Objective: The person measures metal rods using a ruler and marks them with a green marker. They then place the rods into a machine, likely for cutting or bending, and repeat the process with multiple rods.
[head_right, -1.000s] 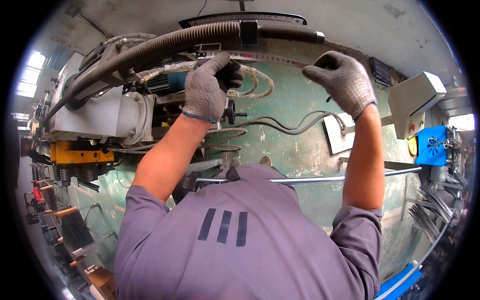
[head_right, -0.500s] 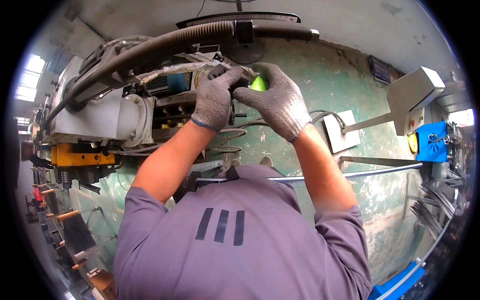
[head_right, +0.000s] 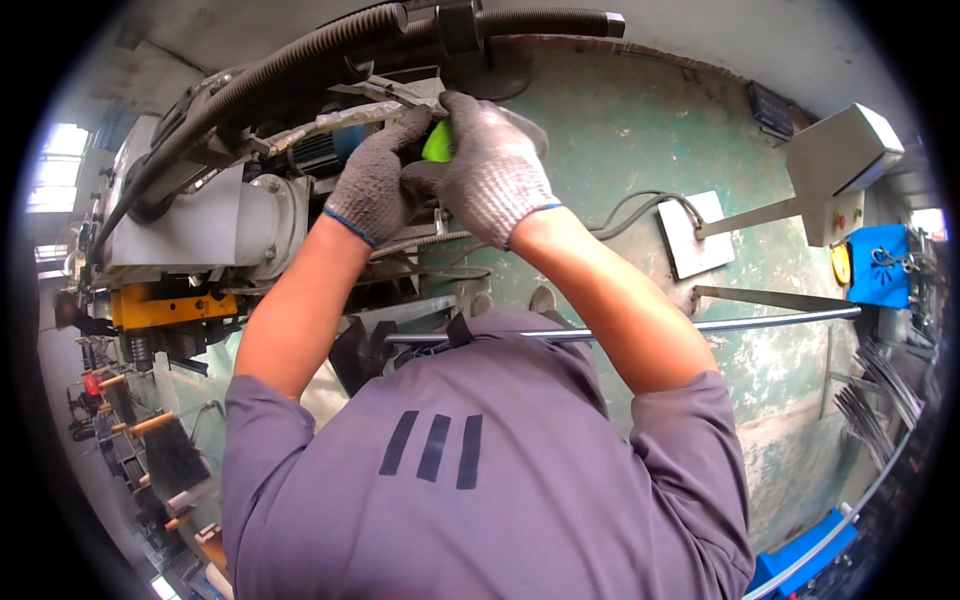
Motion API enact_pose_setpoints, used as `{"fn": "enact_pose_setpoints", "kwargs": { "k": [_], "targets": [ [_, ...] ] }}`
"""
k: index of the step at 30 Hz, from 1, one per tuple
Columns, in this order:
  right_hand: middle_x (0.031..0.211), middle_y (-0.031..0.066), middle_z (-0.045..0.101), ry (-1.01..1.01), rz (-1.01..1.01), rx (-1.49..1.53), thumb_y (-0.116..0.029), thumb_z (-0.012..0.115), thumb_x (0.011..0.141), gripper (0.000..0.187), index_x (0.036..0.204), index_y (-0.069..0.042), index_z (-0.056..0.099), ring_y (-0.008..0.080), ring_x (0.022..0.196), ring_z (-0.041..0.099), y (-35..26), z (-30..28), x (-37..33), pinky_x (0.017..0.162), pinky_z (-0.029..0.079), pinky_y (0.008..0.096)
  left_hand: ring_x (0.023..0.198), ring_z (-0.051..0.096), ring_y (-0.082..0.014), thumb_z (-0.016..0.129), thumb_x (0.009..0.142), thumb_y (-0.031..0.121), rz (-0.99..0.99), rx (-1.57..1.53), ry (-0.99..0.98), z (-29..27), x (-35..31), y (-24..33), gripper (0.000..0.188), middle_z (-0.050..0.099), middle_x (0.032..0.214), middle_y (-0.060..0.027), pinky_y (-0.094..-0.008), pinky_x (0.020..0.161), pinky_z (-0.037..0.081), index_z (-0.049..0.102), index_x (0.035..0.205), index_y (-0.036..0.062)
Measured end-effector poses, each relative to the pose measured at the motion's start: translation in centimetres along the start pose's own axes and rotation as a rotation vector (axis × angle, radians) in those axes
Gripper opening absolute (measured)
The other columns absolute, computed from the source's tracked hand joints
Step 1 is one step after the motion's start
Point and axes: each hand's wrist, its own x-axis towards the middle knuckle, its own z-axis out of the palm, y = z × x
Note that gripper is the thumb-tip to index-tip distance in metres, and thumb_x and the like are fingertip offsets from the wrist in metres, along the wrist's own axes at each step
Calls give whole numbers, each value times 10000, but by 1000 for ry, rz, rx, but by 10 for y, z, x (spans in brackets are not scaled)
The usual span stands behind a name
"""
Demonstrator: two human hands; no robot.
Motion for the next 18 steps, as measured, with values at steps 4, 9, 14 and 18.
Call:
{"fn": "enact_pose_setpoints", "kwargs": {
  "k": [4, 9, 14, 18],
  "targets": [
    [1387, 263, 692, -84, -47, 107, -300, 932, 818, 813, 1496, 6, 602, 399, 1285, 695, -6, 15, 2, 1093, 568, 430, 1179, 706, -165, 577, 1120, 115, 75, 156, 8, -26, -9, 2, 350, 726, 1325, -105, -313, 1016, 609, 620, 1449, 3],
    [1389, 221, 705, -174, -40, 263, -256, 909, 856, 736, 1498, -37, 623, 313, 1256, 729, -12, 12, -8, 1049, 601, 395, 1097, 745, -260, 685, 1045, 92, 516, 1071, 16, -71, -31, -18, 356, 759, 1231, -155, -380, 852, 649, 687, 1395, 30],
    [1359, 151, 703, 95, 172, 819, -200, 841, 954, 600, 1450, 56, 619, 234, 1185, 717, 32, 0, 15, 989, 625, 373, 938, 712, -221, 653, 1068, 214, 16, -7, 318, -100, -60, -25, 316, 765, 1135, -133, -330, 708, 567, 695, 1319, 25],
    [1302, 141, 697, 135, 143, 1257, -145, 805, 978, 532, 1423, 67, 604, 243, 1159, 719, 56, -3, 54, 975, 630, 387, 854, 686, -207, 642, 1062, 257, 145, 35, 475, -126, -94, -43, 314, 761, 1052, -127, -308, 667, 520, 709, 1273, 35]
  ]
}}
